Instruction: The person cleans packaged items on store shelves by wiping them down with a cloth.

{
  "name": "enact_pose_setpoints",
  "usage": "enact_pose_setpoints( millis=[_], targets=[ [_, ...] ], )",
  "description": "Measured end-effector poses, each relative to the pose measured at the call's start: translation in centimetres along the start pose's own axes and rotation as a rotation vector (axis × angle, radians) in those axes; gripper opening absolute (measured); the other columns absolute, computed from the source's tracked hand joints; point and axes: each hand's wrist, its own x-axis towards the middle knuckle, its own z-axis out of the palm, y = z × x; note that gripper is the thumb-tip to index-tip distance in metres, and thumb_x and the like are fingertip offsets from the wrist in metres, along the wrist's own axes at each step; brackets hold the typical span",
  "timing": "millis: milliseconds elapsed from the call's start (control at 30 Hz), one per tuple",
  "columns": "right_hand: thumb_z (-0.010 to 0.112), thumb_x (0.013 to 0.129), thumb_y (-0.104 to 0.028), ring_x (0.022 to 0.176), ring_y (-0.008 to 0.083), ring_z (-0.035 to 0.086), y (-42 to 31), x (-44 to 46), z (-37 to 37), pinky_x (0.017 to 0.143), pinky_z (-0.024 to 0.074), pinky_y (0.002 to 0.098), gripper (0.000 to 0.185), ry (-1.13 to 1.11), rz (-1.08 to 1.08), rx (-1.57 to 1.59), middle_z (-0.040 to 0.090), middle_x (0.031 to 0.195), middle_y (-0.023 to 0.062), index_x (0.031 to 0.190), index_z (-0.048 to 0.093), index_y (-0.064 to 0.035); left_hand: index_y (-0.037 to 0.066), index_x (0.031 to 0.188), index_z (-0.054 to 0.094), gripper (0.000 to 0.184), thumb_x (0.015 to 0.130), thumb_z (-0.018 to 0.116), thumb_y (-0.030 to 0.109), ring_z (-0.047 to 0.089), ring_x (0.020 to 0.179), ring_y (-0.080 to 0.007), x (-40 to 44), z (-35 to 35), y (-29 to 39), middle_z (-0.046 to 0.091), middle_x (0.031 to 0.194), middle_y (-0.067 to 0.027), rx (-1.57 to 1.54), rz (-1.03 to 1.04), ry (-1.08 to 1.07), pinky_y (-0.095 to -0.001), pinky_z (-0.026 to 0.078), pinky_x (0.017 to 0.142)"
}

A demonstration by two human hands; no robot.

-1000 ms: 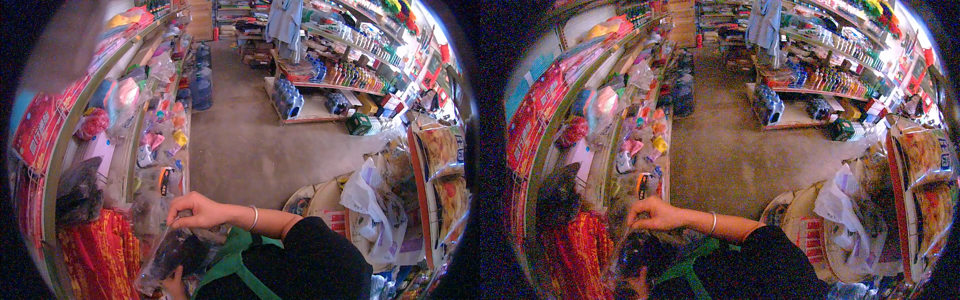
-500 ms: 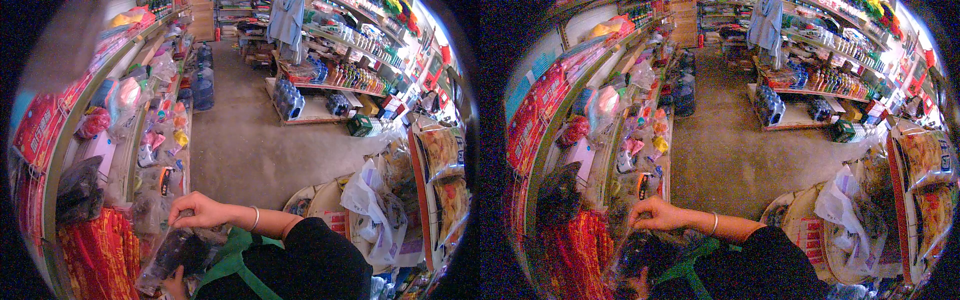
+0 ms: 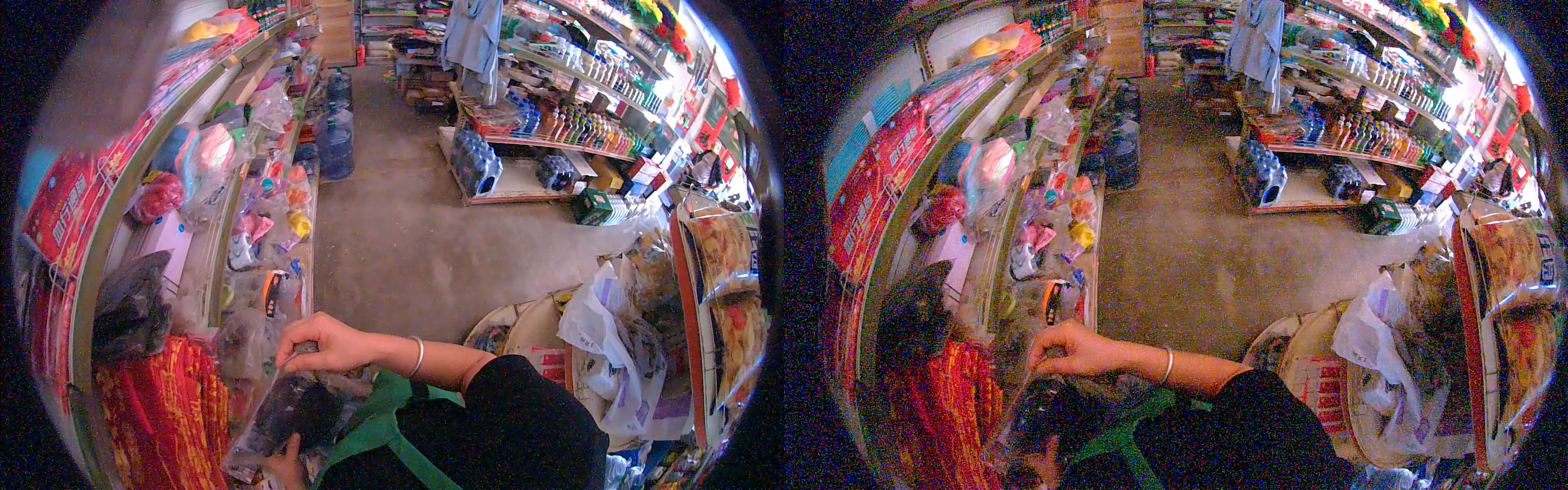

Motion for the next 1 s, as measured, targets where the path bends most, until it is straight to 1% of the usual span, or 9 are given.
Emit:
enact_pose_setpoints(
  millis=[33,133,200,300,567,667,767,967,1000],
  targets=[
    [0.062,0.075,-0.01,0.077,0.0148,0.056,0.0,0.0,0.0,0.07,0.0443,0.0272,0.013,-0.001,0.0,0.001,0.06,0.08,0.0065,0.083,0.06,-0.0007,0.002,0.122,0.024,0.068,0.067,0.064,0.006,0.047,0.095,-0.0233,-1.0,0.6,2.1,0.032,0.12,-0.0114,-0.147,-0.026,0.023,-0.0372,0.025,0.095],
    [0.062,0.075,-0.01,0.076,0.0148,0.056,0.3,0.0,0.1,0.07,0.0443,0.0271,0.013,-0.002,-0.005,-0.013,0.06,0.08,0.0065,0.083,0.06,-0.0007,-0.006,0.114,0.03,0.074,0.058,0.076,0.008,0.047,0.095,-0.025,-2.9,2.8,7.9,0.047,0.108,-0.016,-0.101,-0.053,0.158,-0.0349,0.034,0.09],
    [0.062,0.075,-0.01,0.076,0.0149,0.056,0.3,0.0,0.1,0.07,0.0443,0.0271,0.013,-0.003,-0.011,-0.022,0.06,0.08,0.0065,0.083,0.06,-0.0005,-0.008,0.108,0.04,0.063,0.058,0.075,0.006,0.053,0.086,-0.0234,-2.6,2.5,7.0,0.055,0.099,-0.0153,-0.108,-0.055,0.126,-0.033,0.039,0.084],
    [0.062,0.075,-0.01,0.077,0.0149,0.056,0.4,0.0,0.1,0.07,0.0442,0.027,0.013,-0.008,-0.013,-0.022,0.06,0.08,0.0066,0.083,0.06,-0.0003,-0.008,0.109,0.039,0.063,0.059,0.075,0.005,0.054,0.086,-0.0232,-1.8,0.8,3.7,0.056,0.097,-0.0154,-0.097,-0.088,0.027,-0.033,0.04,0.085],
    [0.062,0.075,-0.012,0.078,0.0156,0.056,0.1,0.2,0.2,0.071,0.0441,0.0277,0.014,-0.031,-0.007,-0.022,0.06,0.081,0.0069,0.084,0.06,-0.0005,-0.008,0.109,0.041,0.06,0.06,0.073,0.004,0.054,0.085,-0.0226,-1.8,0.8,3.3,0.057,0.096,-0.0142,-0.09,-0.141,0.047,-0.0326,0.04,0.084],
    [0.062,0.075,-0.012,0.078,0.0158,0.056,0.2,0.2,0.3,0.071,0.0441,0.0279,0.014,-0.036,-0.001,-0.019,0.06,0.081,0.007,0.084,0.06,-0.0007,-0.005,0.106,0.045,0.054,0.06,0.073,0.002,0.054,0.085,-0.022,-2.5,1.4,4.3,0.056,0.097,-0.0136,-0.188,-0.028,0.113,-0.0321,0.042,0.082],
    [0.062,0.075,-0.011,0.078,0.0158,0.056,0.2,0.3,0.4,0.071,0.0441,0.0278,0.014,-0.041,0.011,-0.017,0.06,0.082,0.0069,0.084,0.06,-0.0008,-0.004,0.108,0.044,0.055,0.061,0.072,0.001,0.054,0.085,-0.0215,-1.9,1.3,3.7,0.055,0.099,-0.0132,-0.183,0.091,0.062,-0.0322,0.042,0.081],
    [0.062,0.075,-0.011,0.079,0.0155,0.056,0.2,0.2,0.6,0.072,0.0441,0.0275,0.014,-0.04,0.01,-0.015,0.06,0.082,0.0068,0.084,0.06,-0.0006,-0.004,0.107,0.045,0.054,0.061,0.072,0.001,0.053,0.087,-0.0218,-2.7,1.6,4.9,0.056,0.099,-0.0116,-0.24,-0.05,0.092,-0.0323,0.04,0.083],
    [0.062,0.075,-0.011,0.079,0.0154,0.056,0.3,0.1,0.6,0.072,0.0441,0.0275,0.014,-0.038,0.01,-0.013,0.06,0.082,0.0068,0.084,0.06,-0.0005,-0.002,0.115,0.03,0.069,0.06,0.073,0.002,0.046,0.096,-0.0238,-2.9,1.7,5.4,0.046,0.109,-0.0135,-0.197,-0.058,0.1,-0.0342,0.034,0.089]
  ],
)
